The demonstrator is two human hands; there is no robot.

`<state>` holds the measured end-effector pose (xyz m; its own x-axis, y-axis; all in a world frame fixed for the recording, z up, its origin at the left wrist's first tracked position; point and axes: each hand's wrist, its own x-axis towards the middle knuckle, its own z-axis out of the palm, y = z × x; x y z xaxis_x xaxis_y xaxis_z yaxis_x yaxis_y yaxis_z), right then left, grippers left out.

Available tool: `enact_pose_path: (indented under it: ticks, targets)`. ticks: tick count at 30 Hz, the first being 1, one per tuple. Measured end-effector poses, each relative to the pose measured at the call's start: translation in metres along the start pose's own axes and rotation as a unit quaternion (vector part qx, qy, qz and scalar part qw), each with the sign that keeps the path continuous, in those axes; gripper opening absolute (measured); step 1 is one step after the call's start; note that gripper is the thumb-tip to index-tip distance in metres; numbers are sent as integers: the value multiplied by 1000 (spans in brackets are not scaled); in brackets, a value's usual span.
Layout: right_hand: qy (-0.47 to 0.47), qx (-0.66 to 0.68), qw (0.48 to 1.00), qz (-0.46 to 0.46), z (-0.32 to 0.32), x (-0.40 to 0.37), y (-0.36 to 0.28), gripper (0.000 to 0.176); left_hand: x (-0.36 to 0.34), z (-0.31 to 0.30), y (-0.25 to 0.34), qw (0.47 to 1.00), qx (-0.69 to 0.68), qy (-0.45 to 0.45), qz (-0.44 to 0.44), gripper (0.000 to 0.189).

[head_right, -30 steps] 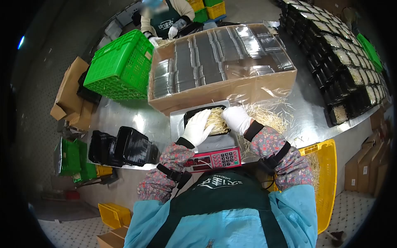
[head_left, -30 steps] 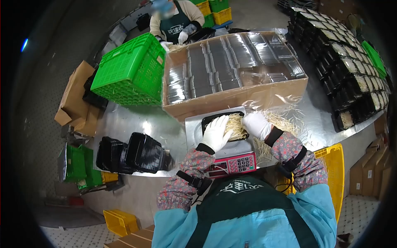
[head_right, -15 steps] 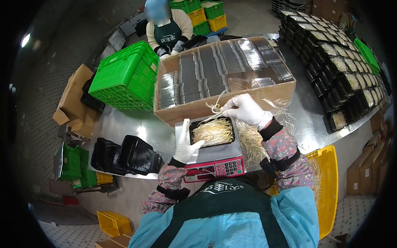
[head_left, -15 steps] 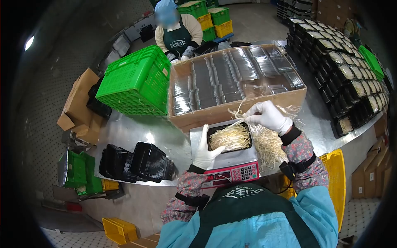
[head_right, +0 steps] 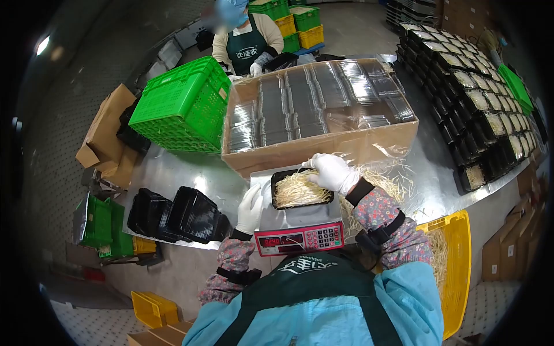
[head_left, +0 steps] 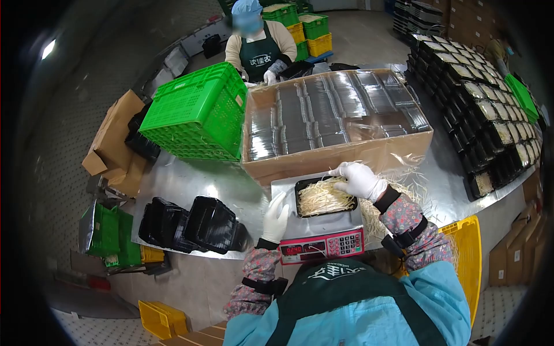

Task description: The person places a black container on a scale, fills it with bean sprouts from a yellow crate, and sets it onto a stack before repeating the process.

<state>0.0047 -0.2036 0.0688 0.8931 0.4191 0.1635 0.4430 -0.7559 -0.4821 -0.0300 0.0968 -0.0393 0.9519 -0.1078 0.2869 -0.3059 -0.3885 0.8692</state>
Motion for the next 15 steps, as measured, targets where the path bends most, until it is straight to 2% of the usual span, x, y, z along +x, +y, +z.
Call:
enact_pose_path:
  ticks: [1,3,5,6,9,10,13,14,15]
  targets:
    - [47,2,998,-45,13,4,-3,35,3,4,3,1000,-17,3,-3,40]
    - [59,-25,994,-92,31,15,-20,34,5,11,4,999,-37,6,0,39]
    - [7,-86,988,-129,57,29,-20,33,6,15,3,999,-43,6,10,38]
    - [6,-89,986,-138,67,33,-16,25,5,14,3,999,-43,7,1,38]
    - [-2,-47,992,-115,70,39,-2,16,3,7,7,999,-42,18,-19,37]
    - [44,-4,994,-103,48,32,-12,11,0,2,-1,999,-40,27,-22,36]
    - [59,59,994,-74,34,26,12,14,-8,-1,-25,995,-70,44,-47,35]
    - [17,39,999,-32,35,22,19,15,-9,1,-27,996,-66,40,-43,36]
    - [15,22,999,-38,34,16,22,16,-8,2,-28,997,-61,34,-39,37]
